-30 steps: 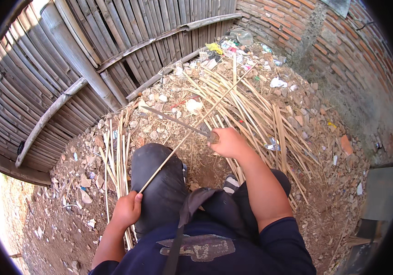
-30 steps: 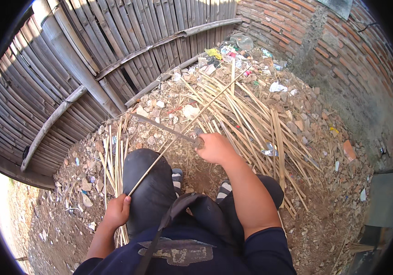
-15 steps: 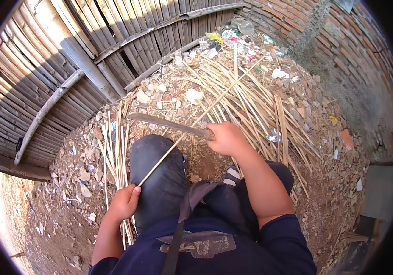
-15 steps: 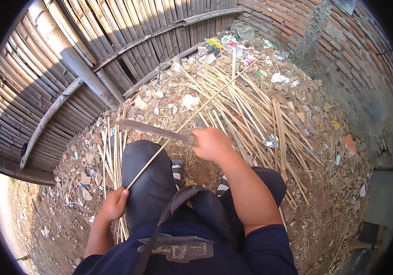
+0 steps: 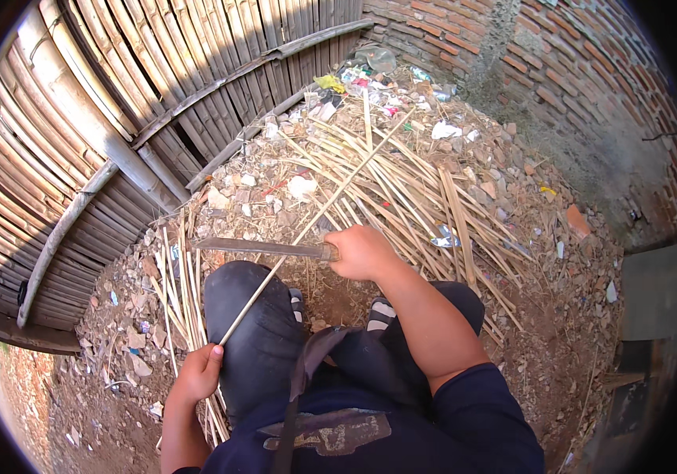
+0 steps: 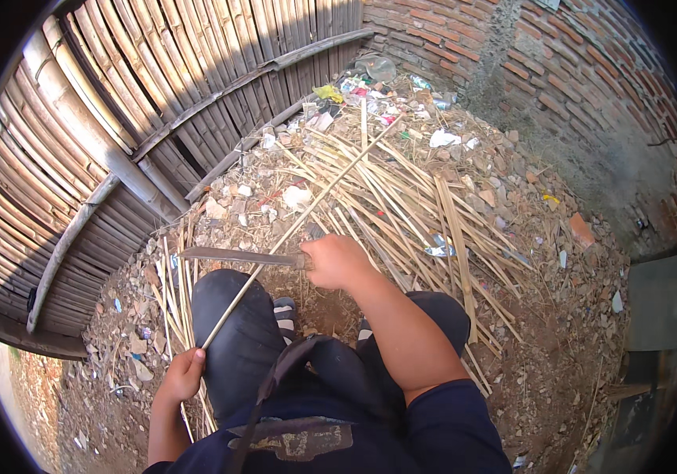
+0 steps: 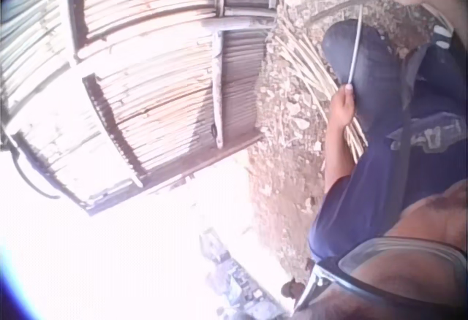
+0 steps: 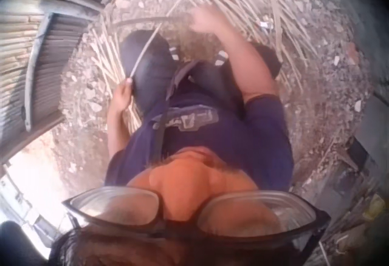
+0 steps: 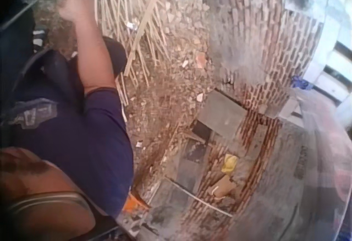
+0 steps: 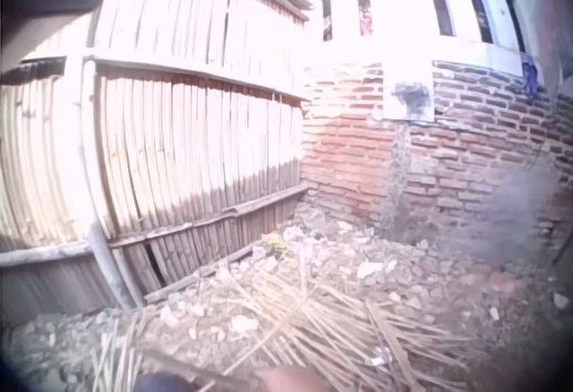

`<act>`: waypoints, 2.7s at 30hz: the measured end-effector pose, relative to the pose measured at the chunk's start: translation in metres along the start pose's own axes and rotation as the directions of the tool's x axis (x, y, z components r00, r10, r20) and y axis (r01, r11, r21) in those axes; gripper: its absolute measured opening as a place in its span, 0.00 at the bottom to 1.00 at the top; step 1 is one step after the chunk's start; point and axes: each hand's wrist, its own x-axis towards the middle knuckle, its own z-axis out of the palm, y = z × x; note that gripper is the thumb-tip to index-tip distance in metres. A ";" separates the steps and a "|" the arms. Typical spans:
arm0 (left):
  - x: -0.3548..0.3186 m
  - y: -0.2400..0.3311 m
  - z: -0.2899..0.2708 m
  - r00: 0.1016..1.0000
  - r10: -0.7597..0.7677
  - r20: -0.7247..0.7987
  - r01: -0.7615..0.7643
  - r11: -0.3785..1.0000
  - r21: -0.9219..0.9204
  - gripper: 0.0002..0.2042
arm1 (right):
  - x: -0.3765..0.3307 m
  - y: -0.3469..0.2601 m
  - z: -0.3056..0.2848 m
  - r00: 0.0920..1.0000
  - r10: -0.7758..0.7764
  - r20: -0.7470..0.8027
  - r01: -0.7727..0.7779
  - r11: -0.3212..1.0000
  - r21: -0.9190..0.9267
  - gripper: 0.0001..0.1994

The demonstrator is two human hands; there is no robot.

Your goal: The person strips thin layers from a bamboo pole using a large knife, working in an outdoor environment with discarded bamboo materials.

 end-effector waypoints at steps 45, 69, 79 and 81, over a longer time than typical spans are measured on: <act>0.011 0.003 -0.004 0.998 -0.003 0.070 0.009 0.997 -0.080 0.26 | 0.023 0.059 0.021 0.956 0.269 -0.114 -0.198 0.883 0.427 0.22; -0.016 0.019 -0.002 0.998 0.053 0.023 -0.054 0.996 0.075 0.24 | 0.003 0.049 0.008 0.996 0.093 -0.012 -0.088 0.968 0.236 0.20; -0.011 0.020 0.011 0.994 0.093 -0.064 -0.071 0.955 0.288 0.22 | 0.016 0.066 0.027 0.998 0.059 0.002 -0.057 0.952 0.301 0.26; -0.008 0.022 0.008 0.992 0.102 -0.069 -0.080 0.960 0.269 0.22 | 0.023 0.070 0.032 0.974 0.199 -0.105 -0.137 0.895 0.424 0.27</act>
